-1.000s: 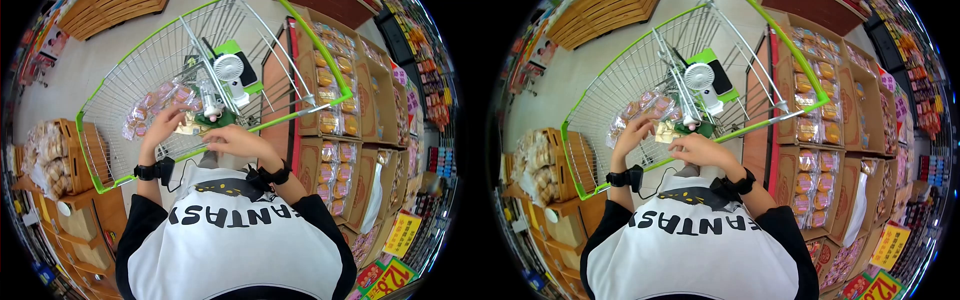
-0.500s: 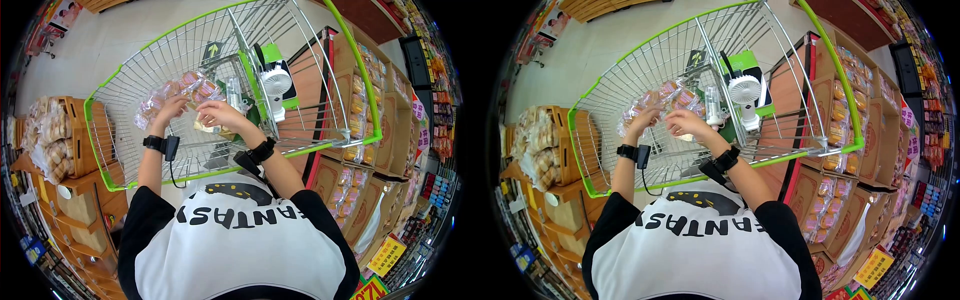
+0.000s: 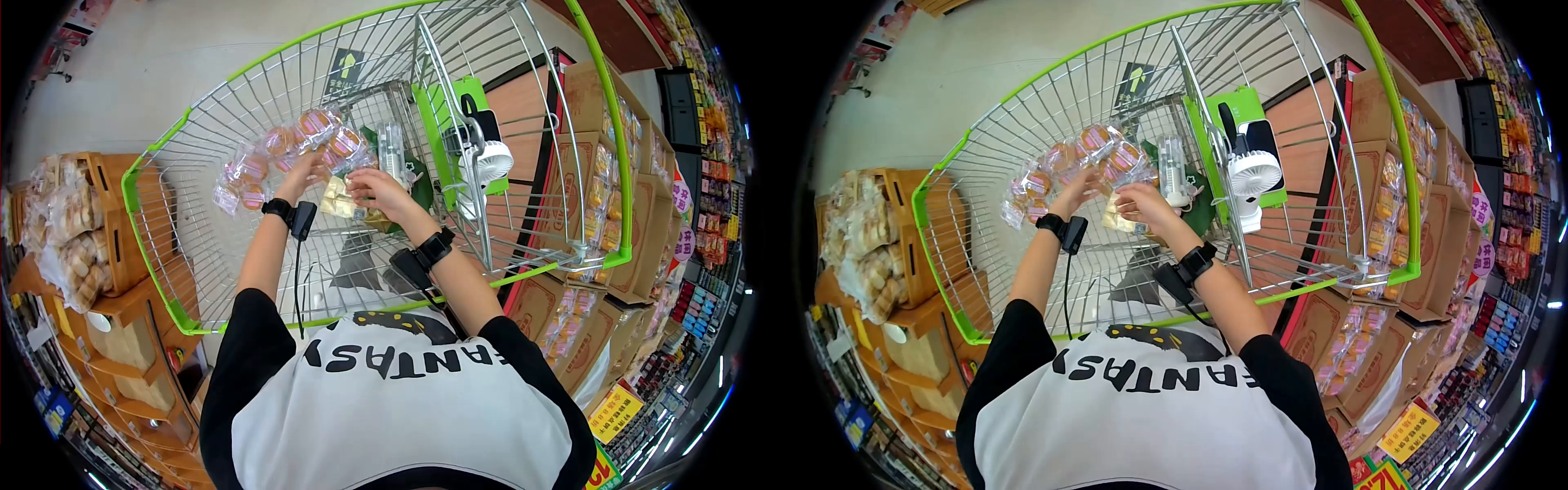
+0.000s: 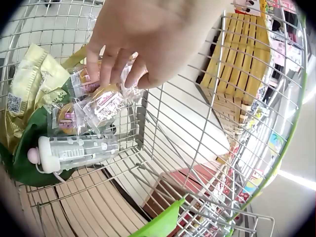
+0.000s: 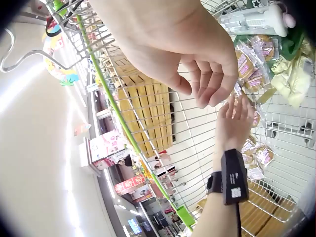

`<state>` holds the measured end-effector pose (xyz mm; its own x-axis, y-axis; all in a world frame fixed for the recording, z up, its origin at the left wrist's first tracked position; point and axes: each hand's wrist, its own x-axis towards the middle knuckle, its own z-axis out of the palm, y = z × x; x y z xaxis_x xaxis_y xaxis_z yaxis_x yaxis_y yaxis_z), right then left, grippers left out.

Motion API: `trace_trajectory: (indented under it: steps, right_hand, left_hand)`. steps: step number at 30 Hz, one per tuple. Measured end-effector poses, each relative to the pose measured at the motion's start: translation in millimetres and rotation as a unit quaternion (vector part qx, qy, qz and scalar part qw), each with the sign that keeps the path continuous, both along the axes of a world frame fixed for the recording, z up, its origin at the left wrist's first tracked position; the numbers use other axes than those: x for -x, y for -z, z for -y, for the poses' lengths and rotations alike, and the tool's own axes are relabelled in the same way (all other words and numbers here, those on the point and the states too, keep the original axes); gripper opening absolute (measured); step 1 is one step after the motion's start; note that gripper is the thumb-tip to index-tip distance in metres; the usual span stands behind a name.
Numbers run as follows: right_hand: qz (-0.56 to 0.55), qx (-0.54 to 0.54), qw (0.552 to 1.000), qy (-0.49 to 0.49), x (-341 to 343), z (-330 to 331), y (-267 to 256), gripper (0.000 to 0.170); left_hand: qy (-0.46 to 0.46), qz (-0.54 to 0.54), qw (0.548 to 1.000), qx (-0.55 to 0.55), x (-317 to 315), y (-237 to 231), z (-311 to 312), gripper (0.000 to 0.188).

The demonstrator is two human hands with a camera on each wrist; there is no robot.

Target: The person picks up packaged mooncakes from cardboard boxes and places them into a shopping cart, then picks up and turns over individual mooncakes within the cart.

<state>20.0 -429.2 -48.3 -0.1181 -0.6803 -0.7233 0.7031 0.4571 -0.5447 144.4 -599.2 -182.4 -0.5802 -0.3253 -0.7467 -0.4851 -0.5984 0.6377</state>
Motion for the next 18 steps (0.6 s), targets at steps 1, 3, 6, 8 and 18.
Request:
trace_trajectory:
  steps: [1, 3, 6, 8, 18]
  right_hand:
    - [0.000, -0.005, 1.000, 0.000, 1, 2, 3, 0.019]
    - [0.001, -0.052, 0.999, -0.005, 1, 1, 8, 0.020]
    - [0.006, -0.075, 0.997, 0.005, 0, -1, 17, 0.020]
    - [0.010, -0.079, 0.997, 0.015, 1, -3, 24, 0.019]
    - [-0.019, -0.103, 0.994, 0.011, 0, -6, 26, 0.019]
  left_hand:
    - [-0.024, 0.010, 1.000, 0.010, 3, 8, 5, 0.030]
    - [-0.022, 0.031, 0.999, 0.013, 7, 23, 11, 0.032]
    - [-0.059, 0.036, 0.997, 0.044, 11, 37, 22, 0.033]
    - [-0.053, 0.039, 0.997, 0.042, 14, 42, 25, 0.033]
    - [-0.110, 0.005, 0.990, -0.086, 27, 68, 28, 0.030]
